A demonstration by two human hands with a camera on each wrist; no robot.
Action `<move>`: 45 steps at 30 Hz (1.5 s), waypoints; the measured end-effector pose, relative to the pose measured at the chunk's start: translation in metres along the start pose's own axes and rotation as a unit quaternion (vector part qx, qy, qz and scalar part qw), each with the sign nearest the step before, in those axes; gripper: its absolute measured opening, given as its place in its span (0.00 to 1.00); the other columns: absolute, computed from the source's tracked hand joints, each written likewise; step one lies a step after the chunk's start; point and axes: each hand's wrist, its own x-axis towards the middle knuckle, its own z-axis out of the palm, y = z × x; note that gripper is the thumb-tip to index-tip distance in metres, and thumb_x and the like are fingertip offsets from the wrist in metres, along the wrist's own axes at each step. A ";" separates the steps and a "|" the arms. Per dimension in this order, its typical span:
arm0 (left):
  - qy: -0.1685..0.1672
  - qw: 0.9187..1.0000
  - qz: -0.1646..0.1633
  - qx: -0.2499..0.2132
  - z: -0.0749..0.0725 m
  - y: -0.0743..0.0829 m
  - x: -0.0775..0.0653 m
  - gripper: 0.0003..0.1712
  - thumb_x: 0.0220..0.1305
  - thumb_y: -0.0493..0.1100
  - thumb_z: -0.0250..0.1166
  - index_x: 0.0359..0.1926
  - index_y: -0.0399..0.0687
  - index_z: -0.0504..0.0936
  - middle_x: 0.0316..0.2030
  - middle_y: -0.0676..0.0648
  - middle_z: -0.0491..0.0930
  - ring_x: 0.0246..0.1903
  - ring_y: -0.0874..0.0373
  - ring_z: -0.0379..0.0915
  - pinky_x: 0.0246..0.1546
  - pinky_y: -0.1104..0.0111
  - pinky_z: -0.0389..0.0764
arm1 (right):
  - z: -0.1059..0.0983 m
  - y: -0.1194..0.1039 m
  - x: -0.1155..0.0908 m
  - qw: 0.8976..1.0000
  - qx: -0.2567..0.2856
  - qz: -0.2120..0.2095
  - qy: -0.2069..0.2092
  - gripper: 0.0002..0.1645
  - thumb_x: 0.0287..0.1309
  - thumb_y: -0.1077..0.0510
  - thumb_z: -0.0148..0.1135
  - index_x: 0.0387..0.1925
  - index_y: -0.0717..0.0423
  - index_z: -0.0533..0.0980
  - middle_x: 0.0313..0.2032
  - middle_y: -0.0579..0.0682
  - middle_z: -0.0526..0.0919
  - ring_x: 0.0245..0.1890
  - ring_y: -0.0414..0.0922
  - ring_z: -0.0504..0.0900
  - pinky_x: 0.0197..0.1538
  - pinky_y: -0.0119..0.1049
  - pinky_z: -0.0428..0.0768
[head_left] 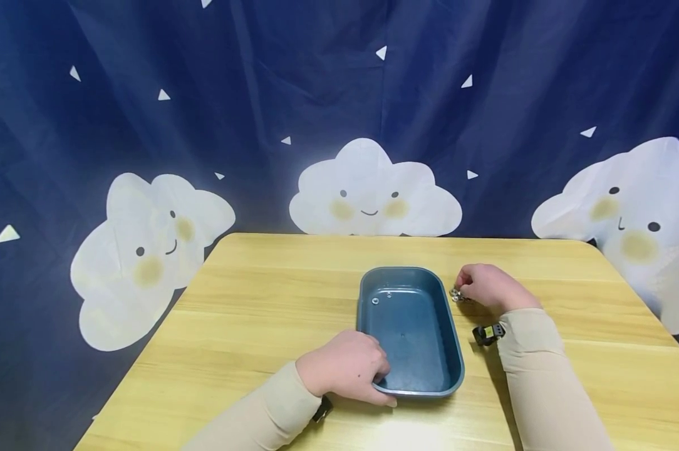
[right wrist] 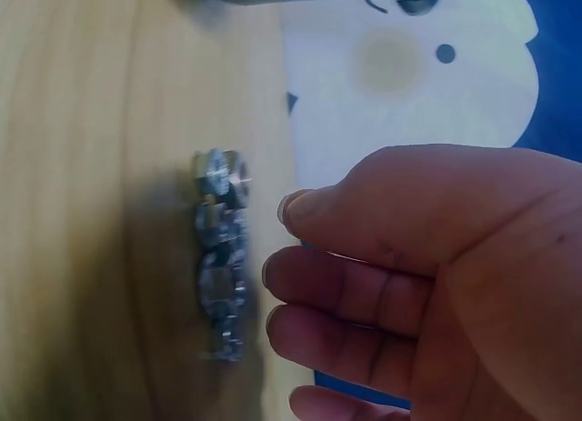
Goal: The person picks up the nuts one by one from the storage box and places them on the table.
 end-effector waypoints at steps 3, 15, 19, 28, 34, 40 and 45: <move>0.001 1.000 0.000 -0.001 0.000 0.000 0.000 0.31 0.54 0.75 0.66 0.12 0.64 0.66 0.16 0.67 0.61 0.20 0.72 0.58 0.20 0.75 0.61 | -0.004 -0.001 0.000 1.000 -0.010 -0.009 0.010 0.03 0.63 0.59 0.60 0.34 0.54 0.79 0.30 0.47 0.80 0.34 0.49 0.76 0.42 0.48 0.73; 0.006 1.000 0.000 0.001 0.001 -0.002 0.001 0.32 0.54 0.75 0.65 0.12 0.64 0.65 0.15 0.67 0.60 0.19 0.72 0.57 0.20 0.75 0.61 | -0.019 -0.023 -0.004 0.997 -0.025 -0.046 0.049 0.03 0.60 0.61 0.58 0.34 0.53 0.79 0.27 0.44 0.77 0.30 0.46 0.75 0.39 0.45 0.73; 0.005 1.000 0.000 -0.001 0.001 -0.002 0.001 0.32 0.54 0.75 0.65 0.11 0.63 0.65 0.16 0.67 0.60 0.19 0.72 0.58 0.20 0.75 0.61 | -0.022 -0.032 -0.006 0.998 -0.014 -0.043 0.040 0.04 0.60 0.60 0.59 0.36 0.53 0.79 0.27 0.45 0.77 0.29 0.45 0.75 0.37 0.44 0.72; 0.006 1.000 -0.002 0.005 0.001 -0.001 0.000 0.32 0.53 0.75 0.66 0.11 0.64 0.65 0.16 0.67 0.60 0.20 0.72 0.58 0.20 0.75 0.60 | -0.027 -0.051 -0.012 0.997 -0.009 -0.070 0.032 0.03 0.62 0.59 0.61 0.37 0.52 0.80 0.29 0.44 0.79 0.30 0.44 0.75 0.38 0.43 0.73; 0.004 1.000 0.000 0.002 0.001 0.000 0.001 0.31 0.54 0.76 0.65 0.12 0.64 0.66 0.16 0.67 0.61 0.20 0.72 0.58 0.20 0.75 0.61 | -0.029 -0.069 -0.015 0.996 -0.007 -0.089 0.029 0.05 0.62 0.59 0.62 0.39 0.54 0.81 0.31 0.44 0.80 0.30 0.44 0.76 0.39 0.44 0.75; 0.002 1.000 0.000 0.000 0.003 -0.001 0.002 0.31 0.54 0.76 0.65 0.12 0.65 0.67 0.16 0.67 0.62 0.20 0.72 0.60 0.20 0.75 0.61 | -0.027 -0.084 -0.017 0.995 -0.013 -0.101 0.023 0.08 0.62 0.60 0.64 0.42 0.56 0.81 0.36 0.46 0.83 0.35 0.45 0.79 0.45 0.47 0.78; 0.003 1.000 0.004 -0.002 0.004 -0.002 0.002 0.31 0.54 0.76 0.65 0.12 0.64 0.66 0.16 0.66 0.62 0.20 0.71 0.60 0.20 0.75 0.61 | -0.024 -0.096 -0.016 0.992 -0.025 -0.122 0.023 0.09 0.61 0.59 0.65 0.43 0.56 0.81 0.37 0.46 0.82 0.36 0.44 0.79 0.46 0.47 0.78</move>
